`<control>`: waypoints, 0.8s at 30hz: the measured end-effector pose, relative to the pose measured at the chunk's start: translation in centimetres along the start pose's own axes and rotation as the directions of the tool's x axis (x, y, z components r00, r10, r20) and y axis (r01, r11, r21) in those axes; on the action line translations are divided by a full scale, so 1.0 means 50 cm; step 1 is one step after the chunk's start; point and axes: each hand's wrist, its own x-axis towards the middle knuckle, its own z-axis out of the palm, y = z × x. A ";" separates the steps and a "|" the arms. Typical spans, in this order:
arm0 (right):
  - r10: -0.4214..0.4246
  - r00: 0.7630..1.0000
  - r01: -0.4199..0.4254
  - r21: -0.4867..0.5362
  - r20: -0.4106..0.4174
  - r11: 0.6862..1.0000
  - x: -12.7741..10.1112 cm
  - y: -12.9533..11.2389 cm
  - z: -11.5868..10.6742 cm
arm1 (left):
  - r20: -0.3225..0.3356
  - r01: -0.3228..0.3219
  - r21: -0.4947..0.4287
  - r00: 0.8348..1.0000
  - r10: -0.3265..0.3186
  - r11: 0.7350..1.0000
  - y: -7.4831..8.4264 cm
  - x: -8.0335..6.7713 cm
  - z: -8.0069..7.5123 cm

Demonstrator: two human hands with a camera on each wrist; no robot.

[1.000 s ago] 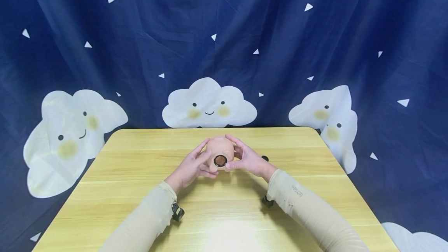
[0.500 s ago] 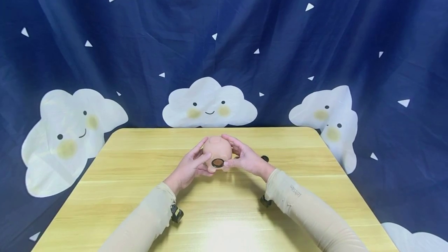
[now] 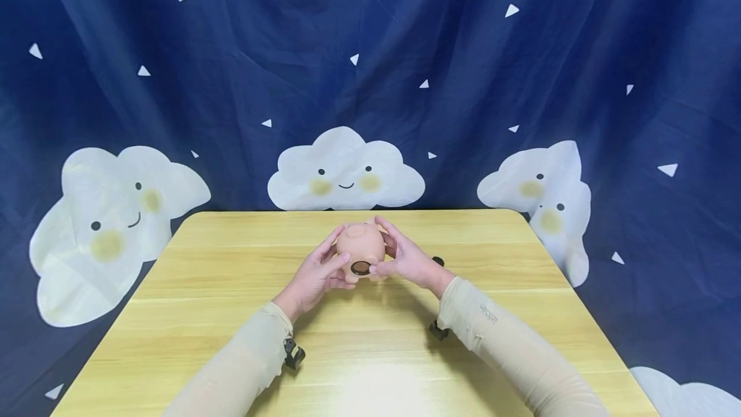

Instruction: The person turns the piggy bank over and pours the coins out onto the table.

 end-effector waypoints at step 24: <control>0.116 0.993 -0.119 0.140 0.024 0.983 -0.003 0.002 0.007 | -0.010 -0.161 0.108 0.987 0.163 0.981 -0.012 0.006 0.001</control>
